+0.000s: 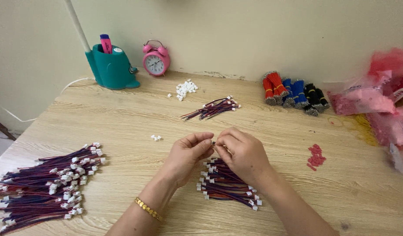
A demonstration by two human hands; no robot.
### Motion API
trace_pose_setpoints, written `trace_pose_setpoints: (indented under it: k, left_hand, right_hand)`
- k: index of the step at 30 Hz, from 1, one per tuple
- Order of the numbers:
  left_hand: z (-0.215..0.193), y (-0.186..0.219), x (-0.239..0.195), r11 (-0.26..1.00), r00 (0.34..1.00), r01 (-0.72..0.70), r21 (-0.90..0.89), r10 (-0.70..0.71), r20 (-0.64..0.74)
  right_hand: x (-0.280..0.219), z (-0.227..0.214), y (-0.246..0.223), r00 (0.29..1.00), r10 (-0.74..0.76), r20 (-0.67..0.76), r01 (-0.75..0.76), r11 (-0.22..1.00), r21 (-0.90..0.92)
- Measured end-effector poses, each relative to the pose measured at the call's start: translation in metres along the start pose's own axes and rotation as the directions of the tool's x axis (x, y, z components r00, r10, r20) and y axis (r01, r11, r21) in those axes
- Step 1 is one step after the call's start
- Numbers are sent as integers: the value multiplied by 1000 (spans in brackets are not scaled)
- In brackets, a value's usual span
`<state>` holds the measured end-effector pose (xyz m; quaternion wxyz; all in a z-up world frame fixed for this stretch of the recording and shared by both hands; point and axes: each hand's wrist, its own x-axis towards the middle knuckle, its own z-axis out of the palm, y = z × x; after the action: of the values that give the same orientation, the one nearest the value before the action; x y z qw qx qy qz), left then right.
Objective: The person assembles wire harnesses by inserting small white plastic connectors onto the ends of multi-colored wires. They repeatedly pick up a wire, slide a connector onto it, and place the finished piece into a growing pile on the table.
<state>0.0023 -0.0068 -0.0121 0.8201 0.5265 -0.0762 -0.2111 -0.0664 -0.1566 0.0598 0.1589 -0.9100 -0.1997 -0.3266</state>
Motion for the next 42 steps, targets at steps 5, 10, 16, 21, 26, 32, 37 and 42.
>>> trace_pose_setpoints:
  k: [5,10,16,21,26,32,37,42]
  left_hand:
    - [21,36,-39,966,998,20,258,-6,-56]
    - [20,34,-34,792,999,-3,611,35,-41]
    - [23,39,-28,606,1000,-5,796,10,-1]
    - [16,22,-17,639,999,-35,768,37,16]
    - [18,37,-23,614,1000,-5,789,2,4]
    - [23,58,-31,762,996,86,641,-55,-69]
    - [10,35,-15,699,930,-243,672,364,-42]
    - [28,62,-38,-140,343,-722,677,778,526]
  right_hand:
    - [6,-20,13,905,334,262,-397,886,241]
    - [19,11,92,849,477,226,-497,867,36]
    - [49,47,144,683,703,197,-699,708,-103]
    - [39,86,188,784,595,176,-568,803,-179]
    - [37,82,181,785,594,175,-577,804,-140]
    - [54,5,95,540,789,292,-838,537,99]
    - [35,-16,84,628,728,276,-777,561,285]
    - [15,-34,29,808,465,362,-517,854,56]
